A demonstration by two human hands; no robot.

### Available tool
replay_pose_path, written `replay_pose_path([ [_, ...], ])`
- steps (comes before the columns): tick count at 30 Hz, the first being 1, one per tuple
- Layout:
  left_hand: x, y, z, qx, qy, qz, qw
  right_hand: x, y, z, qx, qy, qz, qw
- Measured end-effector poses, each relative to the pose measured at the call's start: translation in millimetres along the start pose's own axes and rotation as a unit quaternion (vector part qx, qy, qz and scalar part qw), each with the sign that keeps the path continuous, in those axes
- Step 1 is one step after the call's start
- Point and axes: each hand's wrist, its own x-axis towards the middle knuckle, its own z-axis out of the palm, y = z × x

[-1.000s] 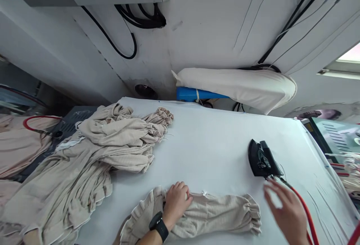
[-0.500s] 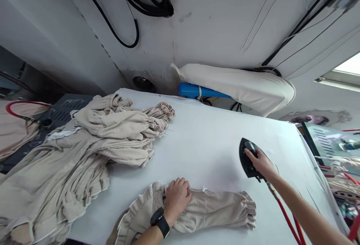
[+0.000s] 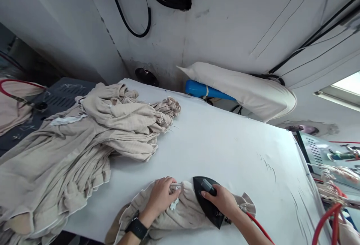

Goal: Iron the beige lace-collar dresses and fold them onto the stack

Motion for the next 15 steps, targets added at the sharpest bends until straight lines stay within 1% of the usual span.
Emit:
replay_pose_path([
  [3,-2.2,-6.5,2.3,-0.033,0.0,0.003,0.999,3.7,0.9,-3.1,0.001,-0.01,-0.003,1.0],
  [7,0.4,-3.7,3.1,-0.043,-0.009,0.016,0.999,4.6,-8.5,-2.1,-0.007,-0.01,0.002,1.0],
  [10,3.4,-4.4,1.9,-0.038,-0.01,0.022,0.999,-1.9,-12.7,-5.1,0.002,0.0,0.001,1.0],
  [12,4.2,-8.2,0.8,-0.034,-0.005,0.026,0.999,-11.8,-1.5,-11.3,0.012,0.021,-0.001,1.0],
  [13,4.0,-10.4,0.3,-0.032,0.004,0.031,0.999,-18.2,10.3,-15.4,0.022,0.036,0.005,0.999],
  [15,3.2,-12.5,-0.1,-0.033,0.035,0.053,0.997,-32.3,45.7,-24.0,0.07,0.083,0.039,0.993],
])
